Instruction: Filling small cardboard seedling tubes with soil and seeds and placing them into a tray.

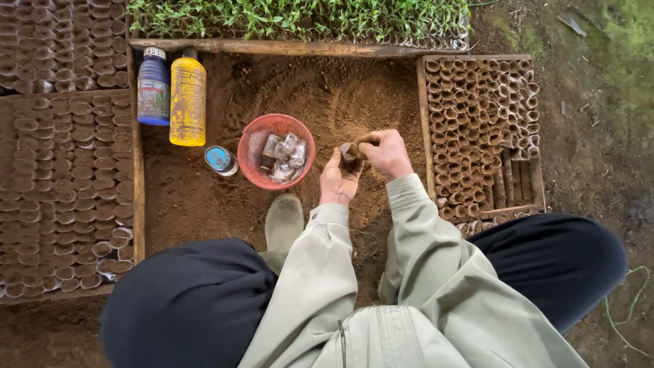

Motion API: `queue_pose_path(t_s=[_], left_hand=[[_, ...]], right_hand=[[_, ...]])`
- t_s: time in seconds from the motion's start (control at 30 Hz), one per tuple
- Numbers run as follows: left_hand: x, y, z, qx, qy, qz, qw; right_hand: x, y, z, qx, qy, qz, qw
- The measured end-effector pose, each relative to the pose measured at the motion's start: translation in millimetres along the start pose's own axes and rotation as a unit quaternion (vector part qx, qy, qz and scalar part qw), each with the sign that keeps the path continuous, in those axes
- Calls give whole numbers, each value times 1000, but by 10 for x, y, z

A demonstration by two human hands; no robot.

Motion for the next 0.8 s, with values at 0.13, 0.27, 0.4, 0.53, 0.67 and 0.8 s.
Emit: queue_pose_path(t_s=[0.13, 0.27, 0.4, 0.53, 0.67, 0.8], left_hand=[[-79, 60, -2, 11, -2, -1, 1000], [-75, 79, 14, 8, -11, 4, 1000], [-17, 40, 20, 10, -6, 6, 1000], [-58, 68, 30, -7, -17, 10, 1000], [-113, 103, 32, -10, -19, 14, 1000], [-152, 140, 44, -17, -21, 23, 999]], right_hand=[[86, 33, -51, -86, -16, 12, 996], [-1, 59, 93, -151, -23, 22, 988], [-52, 98, 189, -163, -54, 20, 985], [5, 38, 61, -146, -85, -16, 986], [7, 24, -104, -145, -71, -44, 986], [63, 173, -280, -174, -91, -41, 980]])
Point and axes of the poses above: each hand's wrist, its own x-axis towards the middle knuckle, its own y-axis out of the palm, z = x × y, the point moved 7 cm from there along x, towards the middle knuckle, and after that the axes turned 1 degree about y, right-handed, at the moved point
